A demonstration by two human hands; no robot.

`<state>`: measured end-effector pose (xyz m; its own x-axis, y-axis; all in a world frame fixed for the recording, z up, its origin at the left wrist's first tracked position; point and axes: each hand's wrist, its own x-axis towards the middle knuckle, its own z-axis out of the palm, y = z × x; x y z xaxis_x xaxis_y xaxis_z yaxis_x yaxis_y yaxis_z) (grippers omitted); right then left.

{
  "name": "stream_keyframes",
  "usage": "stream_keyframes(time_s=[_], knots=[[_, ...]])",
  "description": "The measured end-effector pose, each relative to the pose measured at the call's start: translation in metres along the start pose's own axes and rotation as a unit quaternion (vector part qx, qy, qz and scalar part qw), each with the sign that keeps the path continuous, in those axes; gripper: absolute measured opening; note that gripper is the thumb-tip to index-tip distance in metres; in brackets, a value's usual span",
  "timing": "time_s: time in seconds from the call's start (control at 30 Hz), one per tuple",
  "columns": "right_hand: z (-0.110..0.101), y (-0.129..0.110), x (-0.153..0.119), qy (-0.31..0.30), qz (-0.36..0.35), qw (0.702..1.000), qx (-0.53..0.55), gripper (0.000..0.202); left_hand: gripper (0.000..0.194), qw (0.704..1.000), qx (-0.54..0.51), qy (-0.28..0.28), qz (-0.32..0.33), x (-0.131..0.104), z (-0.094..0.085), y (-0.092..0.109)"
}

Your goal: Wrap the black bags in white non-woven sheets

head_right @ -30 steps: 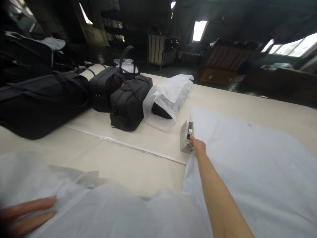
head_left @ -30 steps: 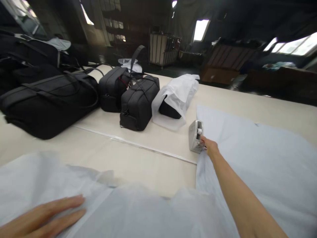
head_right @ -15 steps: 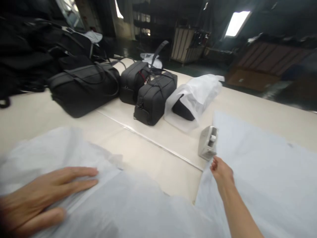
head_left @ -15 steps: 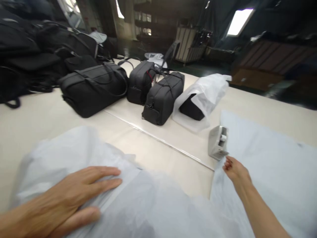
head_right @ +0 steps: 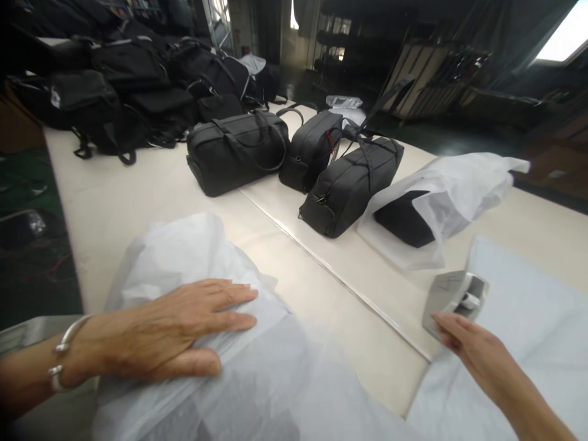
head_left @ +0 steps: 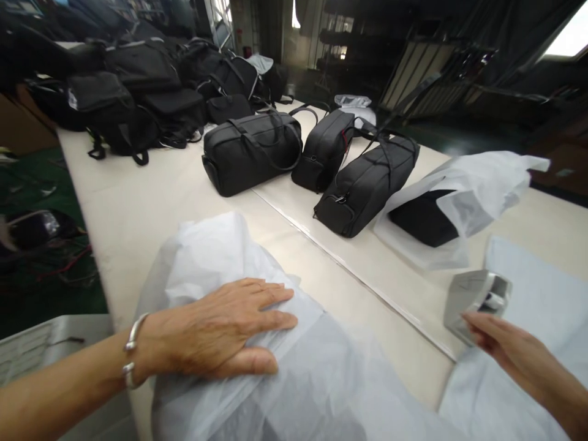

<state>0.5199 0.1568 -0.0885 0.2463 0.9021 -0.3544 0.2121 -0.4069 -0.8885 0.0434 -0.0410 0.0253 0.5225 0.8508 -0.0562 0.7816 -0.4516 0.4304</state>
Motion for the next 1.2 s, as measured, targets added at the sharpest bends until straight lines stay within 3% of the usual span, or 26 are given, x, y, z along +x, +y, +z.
stream_keyframes(time_s=[0.07,0.1,0.13,0.2,0.27,0.33,0.47,0.6,0.73,0.83,0.97,1.1,1.2], knots=[[0.049,-0.053,-0.04,-0.221,-0.022,0.971,-0.085,0.03,0.05,1.0,0.0,0.001,-0.002,0.0,0.0,0.0],[0.076,-0.078,-0.063,-0.335,-0.046,0.934,-0.117,0.029,0.05,1.0,0.002,-0.002,-0.003,0.0,0.0,0.0],[0.103,-0.1,-0.086,-0.455,-0.054,0.877,-0.145,0.029,0.051,1.0,0.006,-0.005,-0.003,0.0,0.0,-0.001],[0.155,-0.131,-0.125,-0.615,-0.036,0.768,-0.176,0.027,0.052,1.0,0.013,-0.01,0.001,0.001,0.001,-0.001],[0.198,-0.143,-0.144,-0.678,-0.052,0.699,-0.222,0.027,0.055,1.0,0.012,-0.015,0.009,0.002,0.001,-0.002],[0.229,-0.141,-0.143,-0.686,-0.077,0.656,-0.306,0.03,0.057,1.0,0.001,-0.02,0.016,0.004,0.001,-0.002],[0.26,-0.129,-0.12,-0.663,-0.082,0.594,-0.449,0.038,0.058,0.999,-0.012,-0.037,0.006,0.005,0.0,-0.002],[0.264,-0.125,-0.116,-0.651,-0.067,0.598,-0.463,0.038,0.057,0.998,-0.015,-0.061,-0.006,0.005,-0.001,-0.002],[0.253,-0.127,-0.11,-0.673,-0.065,0.602,-0.424,0.027,0.054,0.998,-0.003,-0.064,-0.009,0.005,-0.002,-0.002],[0.235,-0.13,-0.095,-0.683,-0.078,0.634,-0.354,0.018,0.054,0.998,-0.003,-0.065,-0.013,0.005,-0.003,-0.002],[0.205,-0.13,-0.084,-0.677,-0.054,0.696,-0.235,0.041,0.063,0.997,-0.021,-0.073,-0.027,0.004,-0.003,-0.002],[0.174,-0.131,-0.1,-0.669,-0.04,0.73,-0.137,0.066,0.059,0.997,-0.027,-0.063,-0.021,0.005,-0.003,-0.003],[0.157,-0.132,-0.122,-0.685,0.029,0.725,-0.063,0.08,0.051,0.997,-0.021,-0.068,-0.017,0.007,-0.005,-0.002]])
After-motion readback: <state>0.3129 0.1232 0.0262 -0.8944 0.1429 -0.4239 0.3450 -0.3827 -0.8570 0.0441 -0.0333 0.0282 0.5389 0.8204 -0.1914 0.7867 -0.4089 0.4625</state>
